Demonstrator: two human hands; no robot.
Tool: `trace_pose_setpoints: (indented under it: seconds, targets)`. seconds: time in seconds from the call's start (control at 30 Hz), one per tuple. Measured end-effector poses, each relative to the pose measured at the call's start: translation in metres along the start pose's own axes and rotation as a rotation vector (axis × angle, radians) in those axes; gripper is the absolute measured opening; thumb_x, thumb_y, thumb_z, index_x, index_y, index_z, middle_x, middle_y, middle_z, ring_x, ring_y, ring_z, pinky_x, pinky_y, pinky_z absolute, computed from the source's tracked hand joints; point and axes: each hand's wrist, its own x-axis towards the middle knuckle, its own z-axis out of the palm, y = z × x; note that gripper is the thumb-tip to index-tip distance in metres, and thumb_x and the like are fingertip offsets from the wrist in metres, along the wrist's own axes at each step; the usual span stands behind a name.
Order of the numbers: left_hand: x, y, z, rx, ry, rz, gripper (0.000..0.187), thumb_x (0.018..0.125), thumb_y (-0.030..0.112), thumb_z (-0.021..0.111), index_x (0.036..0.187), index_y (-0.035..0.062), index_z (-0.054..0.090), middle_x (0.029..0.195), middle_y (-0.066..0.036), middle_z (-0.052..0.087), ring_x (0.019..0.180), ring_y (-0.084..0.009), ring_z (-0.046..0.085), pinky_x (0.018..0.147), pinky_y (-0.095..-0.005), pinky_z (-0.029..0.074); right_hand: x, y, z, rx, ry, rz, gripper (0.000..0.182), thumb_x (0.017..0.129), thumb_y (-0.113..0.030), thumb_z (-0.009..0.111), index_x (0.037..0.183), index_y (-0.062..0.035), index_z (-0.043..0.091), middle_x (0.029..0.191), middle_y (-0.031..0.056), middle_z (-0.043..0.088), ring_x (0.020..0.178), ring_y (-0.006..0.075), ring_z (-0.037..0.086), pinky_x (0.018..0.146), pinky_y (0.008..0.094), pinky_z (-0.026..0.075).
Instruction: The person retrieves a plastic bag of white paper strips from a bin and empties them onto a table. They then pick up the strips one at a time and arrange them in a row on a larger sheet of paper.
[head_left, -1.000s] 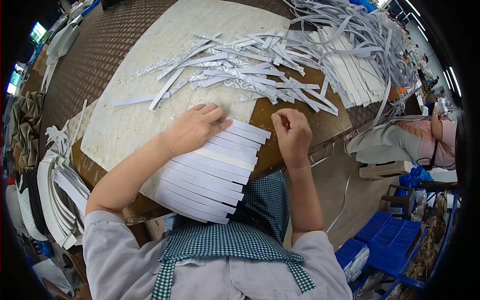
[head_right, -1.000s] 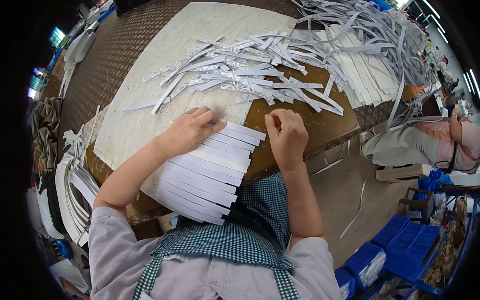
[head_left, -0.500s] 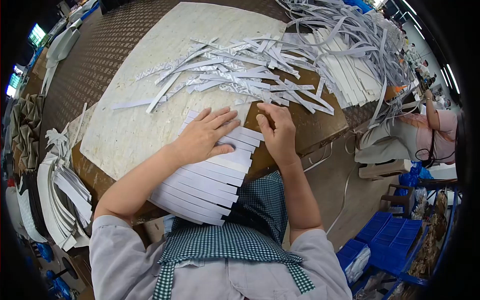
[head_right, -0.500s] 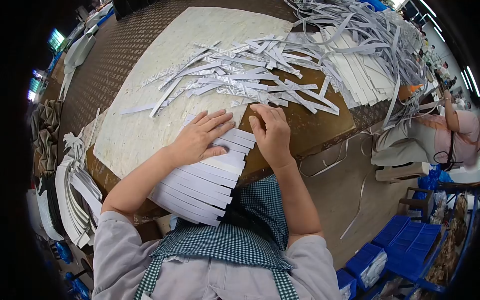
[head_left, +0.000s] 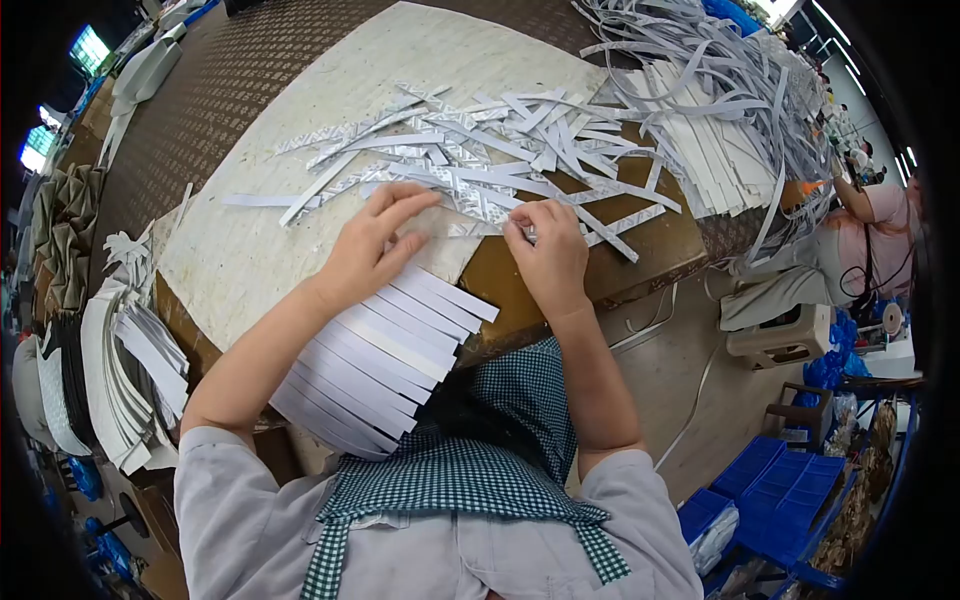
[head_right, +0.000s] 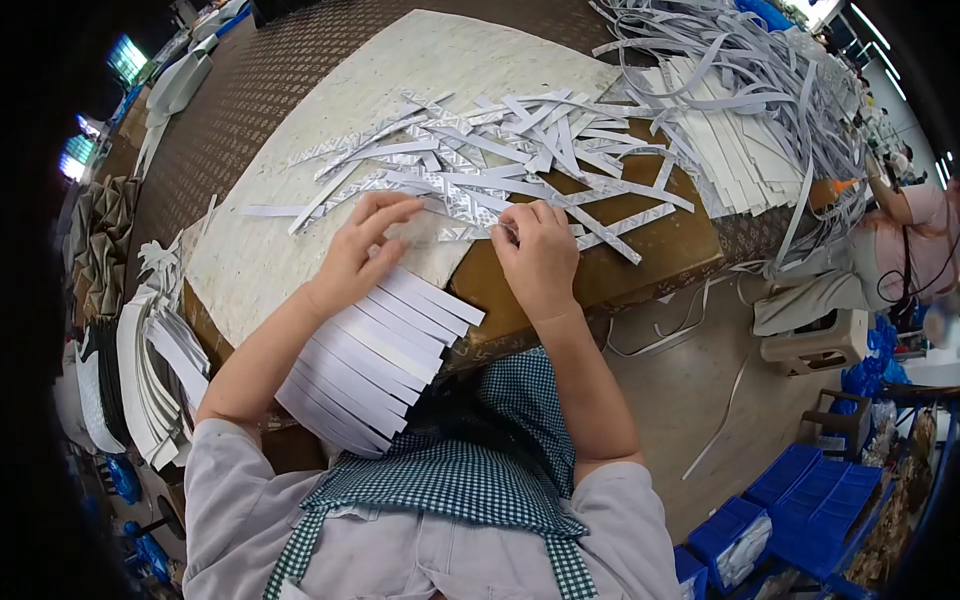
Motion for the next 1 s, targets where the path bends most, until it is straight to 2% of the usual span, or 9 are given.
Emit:
trace_pose_setpoints:
  seconds: [0.07,0.2,0.37,0.47,0.6,0.7,0.73,0.87,1.0]
  targets:
    - [0.022,-0.017,0.002,0.23,0.147,0.143,0.034,0.088,0.006,0.063,0.121,0.0081,0.066,0.12,-0.011,0.06,0.11,-0.0283,0.06,0.092,-0.0357,0.051,0.001,0.005,0.003,-0.06,0.012,-0.019,0.016,0.075,-0.018,0.078,0.086,-0.0118,0.068,0.088,0.0018,0.062,0.087,0.0243,0.059,0.076,0.0373,0.05]
    - [0.057,-0.05,0.001,0.481,0.142,0.164,0.031,0.086,0.007,0.066,0.116,0.0089,0.069,0.115,-0.008,0.063,0.105,-0.0274,0.06,0.087,-0.0372,0.052,0.002,-0.004,-0.003,-0.065,0.042,-0.056,0.012,0.076,-0.017,0.077,0.082,-0.0126,0.068,0.084,0.0007,0.062,0.084,0.0239,0.059,0.076,0.0379,0.049]
    - [0.068,-0.063,-0.003,0.463,0.094,0.102,0.027,0.086,0.012,0.068,0.113,0.01,0.071,0.108,-0.008,0.062,0.102,-0.0261,0.06,0.085,-0.0359,0.052,-0.001,0.004,0.006,-0.067,0.09,-0.064,0.011,0.075,-0.014,0.074,0.083,-0.013,0.067,0.085,0.0005,0.061,0.084,0.0232,0.058,0.08,0.0385,0.046]
    - [0.067,-0.063,-0.012,0.397,0.067,0.036,0.023,0.086,0.015,0.069,0.109,0.0093,0.072,0.104,-0.009,0.06,0.099,-0.0252,0.06,0.085,-0.0355,0.051,0.0,-0.007,0.006,-0.121,0.046,0.003,0.012,0.074,-0.015,0.073,0.084,-0.0129,0.066,0.085,0.0008,0.061,0.086,0.0236,0.058,0.082,0.039,0.045]
    - [0.078,-0.067,-0.019,0.312,0.003,-0.057,0.018,0.085,0.016,0.07,0.101,0.0073,0.073,0.095,-0.009,0.058,0.09,-0.0236,0.061,0.082,-0.035,0.051,0.002,-0.008,0.007,-0.049,-0.022,0.092,0.01,0.076,-0.02,0.07,0.08,-0.014,0.062,0.085,0.0033,0.062,0.087,0.0281,0.058,0.08,0.0446,0.041]
    - [0.081,-0.071,-0.015,0.26,0.033,-0.024,0.017,0.081,0.013,0.07,0.096,0.0069,0.072,0.09,-0.008,0.058,0.082,-0.0212,0.058,0.074,-0.0324,0.048,0.003,-0.007,0.008,-0.016,0.014,0.129,0.007,0.075,-0.018,0.068,0.076,-0.0147,0.062,0.082,0.0052,0.061,0.087,0.029,0.058,0.081,0.0446,0.04]
    - [0.082,-0.069,-0.014,0.251,0.049,-0.035,0.014,0.079,0.011,0.071,0.092,0.005,0.072,0.091,-0.011,0.058,0.082,-0.0261,0.06,0.074,-0.037,0.05,0.002,-0.009,0.008,-0.015,0.025,0.152,0.007,0.076,-0.018,0.068,0.075,-0.0139,0.063,0.081,0.0057,0.061,0.086,0.0295,0.058,0.082,0.0443,0.039]
    - [0.077,-0.045,-0.004,0.438,0.151,0.22,0.013,0.077,0.01,0.073,0.089,0.0056,0.073,0.091,-0.01,0.061,0.091,-0.0298,0.057,0.084,-0.041,0.046,0.001,-0.016,0.007,-0.019,0.181,0.103,0.007,0.077,-0.013,0.068,0.075,-0.0095,0.062,0.081,0.0061,0.06,0.085,0.028,0.056,0.082,0.0425,0.039]
    - [0.076,-0.039,0.0,0.387,0.199,0.268,0.01,0.077,0.007,0.072,0.087,0.0042,0.071,0.093,-0.01,0.063,0.095,-0.0303,0.057,0.087,-0.0421,0.044,0.005,-0.025,-0.005,-0.01,0.37,-0.026,0.007,0.08,-0.01,0.068,0.083,-0.009,0.062,0.083,0.0065,0.06,0.087,0.0283,0.057,0.087,0.0416,0.04]
